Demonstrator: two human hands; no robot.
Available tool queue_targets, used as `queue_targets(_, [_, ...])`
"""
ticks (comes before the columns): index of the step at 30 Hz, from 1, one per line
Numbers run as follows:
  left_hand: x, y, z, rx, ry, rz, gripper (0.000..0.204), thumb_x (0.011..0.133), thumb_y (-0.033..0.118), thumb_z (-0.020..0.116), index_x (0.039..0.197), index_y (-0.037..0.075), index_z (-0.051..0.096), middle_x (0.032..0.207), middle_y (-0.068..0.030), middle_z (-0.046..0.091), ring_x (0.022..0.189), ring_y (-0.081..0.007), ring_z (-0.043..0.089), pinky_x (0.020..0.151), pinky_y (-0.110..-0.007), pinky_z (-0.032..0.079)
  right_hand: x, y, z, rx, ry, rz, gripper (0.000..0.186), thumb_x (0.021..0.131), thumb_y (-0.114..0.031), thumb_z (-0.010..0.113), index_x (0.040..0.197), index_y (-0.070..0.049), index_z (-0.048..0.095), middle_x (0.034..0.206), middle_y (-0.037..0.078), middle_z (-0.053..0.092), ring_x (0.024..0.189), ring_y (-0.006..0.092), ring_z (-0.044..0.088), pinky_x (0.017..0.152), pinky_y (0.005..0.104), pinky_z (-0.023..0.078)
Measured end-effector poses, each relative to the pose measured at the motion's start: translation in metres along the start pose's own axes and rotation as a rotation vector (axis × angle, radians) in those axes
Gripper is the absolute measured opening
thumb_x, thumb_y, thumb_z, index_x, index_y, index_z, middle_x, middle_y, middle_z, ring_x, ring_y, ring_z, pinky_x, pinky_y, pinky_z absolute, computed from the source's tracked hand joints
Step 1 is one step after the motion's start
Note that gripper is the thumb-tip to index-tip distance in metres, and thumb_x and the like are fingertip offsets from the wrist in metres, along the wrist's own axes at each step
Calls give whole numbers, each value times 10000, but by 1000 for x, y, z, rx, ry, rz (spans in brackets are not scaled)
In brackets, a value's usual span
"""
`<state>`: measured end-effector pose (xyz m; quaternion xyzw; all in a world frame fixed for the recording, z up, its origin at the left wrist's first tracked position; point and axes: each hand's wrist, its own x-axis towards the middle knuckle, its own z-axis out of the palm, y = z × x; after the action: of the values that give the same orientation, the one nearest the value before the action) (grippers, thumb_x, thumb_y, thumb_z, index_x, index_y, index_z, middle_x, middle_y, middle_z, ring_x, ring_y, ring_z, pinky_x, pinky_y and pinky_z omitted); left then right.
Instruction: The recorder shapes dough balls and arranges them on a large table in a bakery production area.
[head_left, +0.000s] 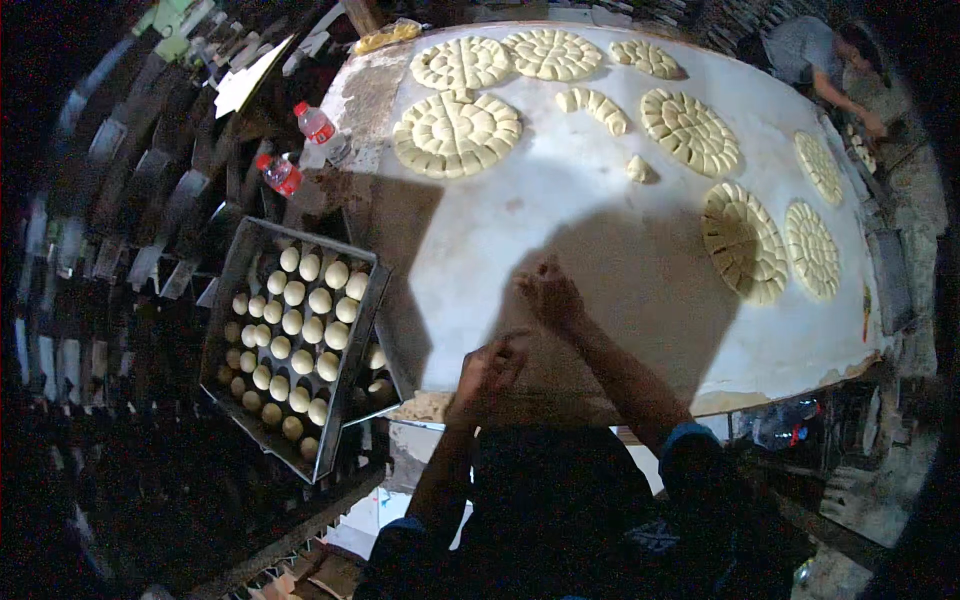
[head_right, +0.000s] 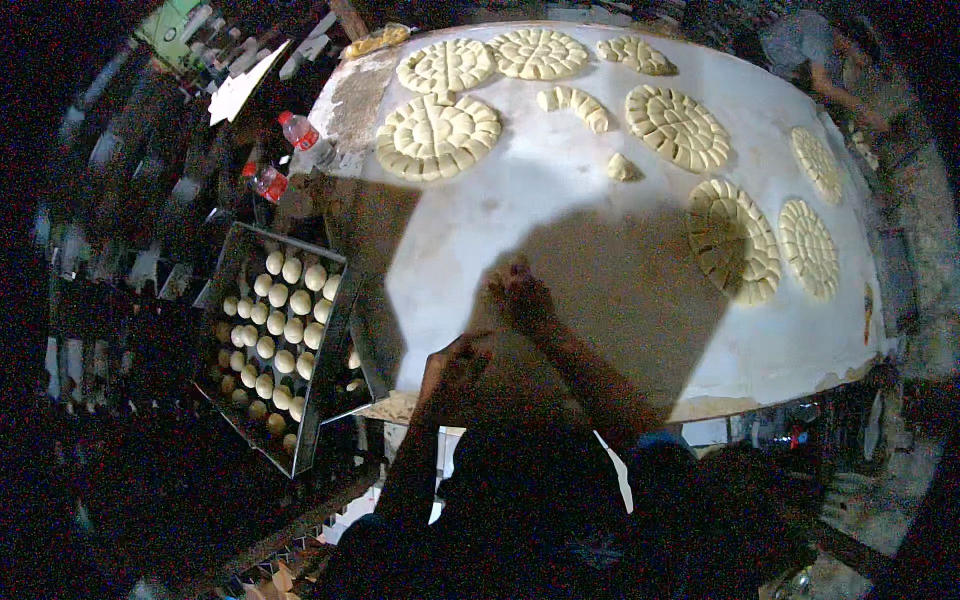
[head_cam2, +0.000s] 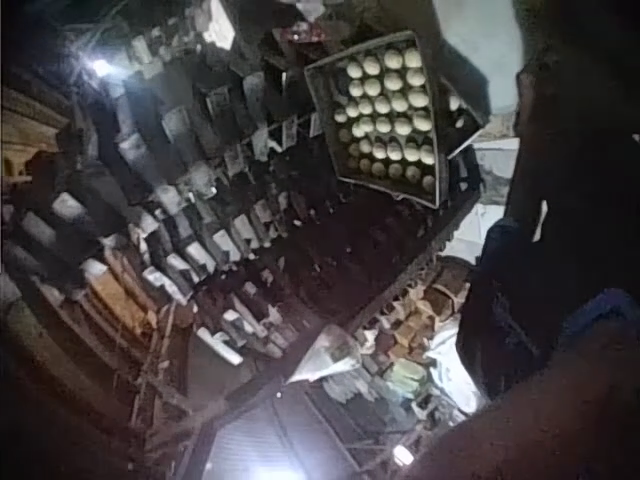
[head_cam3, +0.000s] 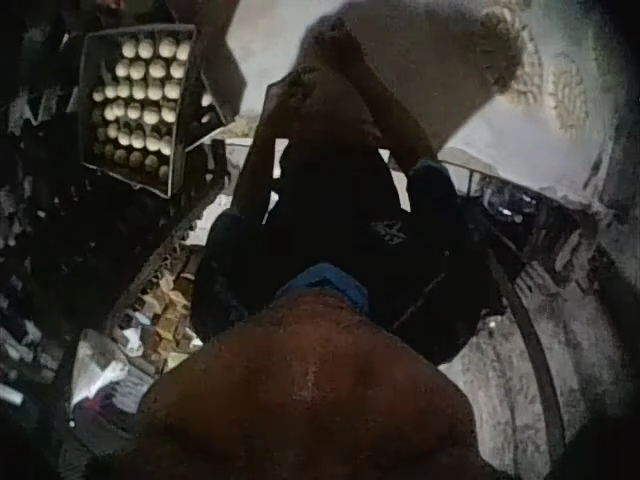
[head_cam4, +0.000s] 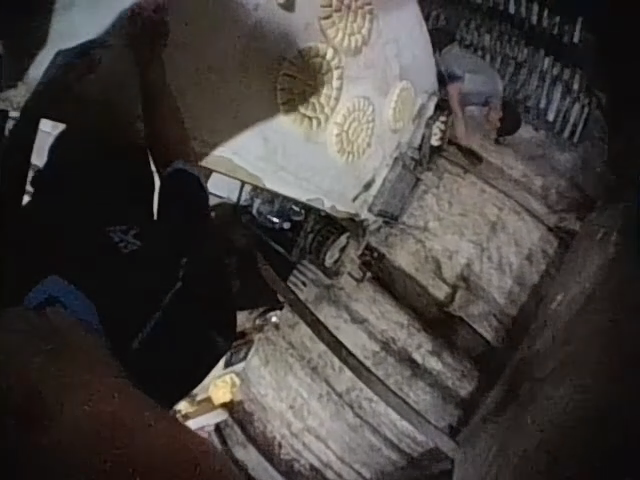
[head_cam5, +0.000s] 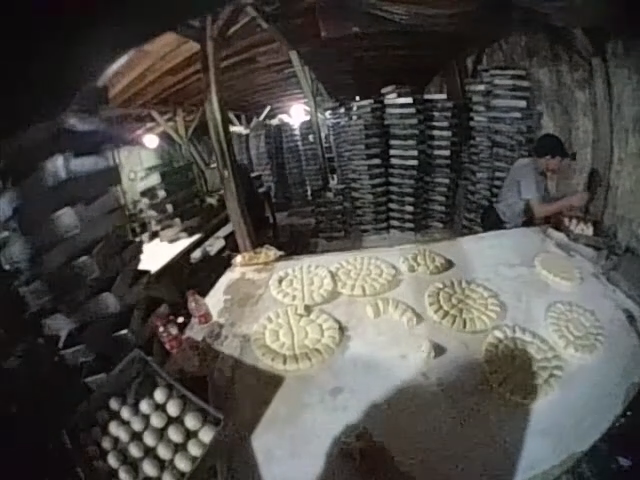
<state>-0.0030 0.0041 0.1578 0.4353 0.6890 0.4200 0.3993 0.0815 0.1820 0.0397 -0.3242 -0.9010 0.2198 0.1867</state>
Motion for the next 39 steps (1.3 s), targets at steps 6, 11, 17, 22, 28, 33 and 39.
queue_targets(6, [2, -35, 62, 253, 143, -112, 239, 859, 161, 567, 1069, 65, 627, 925, -129, 663, 793, -229, 648, 697, -320, 507, -75, -41, -75, 794, -253, 190, 220, 860, -128, 539, 1040, -1, 545, 919, 227, 616, 773, 343, 627, 671, 422, 491])
queue_targets(11, [24, -22, 109, -34, -35, -15, 258, 868, 188, 558, 1024, -7, 623, 990, -161, 646, 912, -237, 617, 790, -333, 483, -121, 8, -97, 490, -53, 126, 262, 901, -242, 496, 913, 14, 551, 832, 217, 611, 707, 323, 625, 600, 394, 485])
queue_targets(17, [42, 6, 152, 674, -284, 499, 297, 908, 146, 449, 1160, 11, 528, 1054, -208, 594, 934, -384, 590, 811, -462, 461, -144, 76, -121, 67, 245, 93, 306, 892, -306, 530, 820, -10, 507, 704, 163, 577, 586, 291, 582, 509, 375, 453])
queue_targets(22, [56, 33, 110, 711, -339, 67, 427, 909, 264, 450, 1263, 30, 402, 1107, -261, 491, 820, -367, 591, 776, -463, 482, -133, 72, -158, 357, 45, 610, 273, 876, -280, 547, 843, -13, 497, 731, 156, 567, 670, 305, 571, 589, 411, 450])
queue_targets(28, [50, -2, 69, 956, 25, -288, 519, 897, 318, 462, 1342, 84, 331, 1150, -222, 472, 839, -358, 584, 821, -443, 480, -163, 88, -126, -35, 82, 59, 203, 841, -207, 518, 859, -5, 515, 854, 205, 509, 894, 367, 490, 851, 514, 353])
queue_targets(33, [7, -122, 22, 1255, -261, 556, 572, 808, 354, 573, 1301, 116, 409, 1206, -224, 430, 1084, -357, 463, 957, -470, 369, -213, 151, -124, -291, -30, 14, 247, 776, -242, 558, 798, 4, 573, 862, 213, 495, 889, 379, 472, 915, 540, 322])
queue_targets(39, [100, -130, 32, 25, 241, 114, 325, 833, 236, 555, 1094, 46, 519, 1005, -130, 556, 1012, -292, 478, 898, -430, 375, -118, 151, -86, -263, 121, 113, 289, 719, -279, 596, 775, 3, 564, 911, 233, 506, 937, 397, 465, 941, 552, 299])
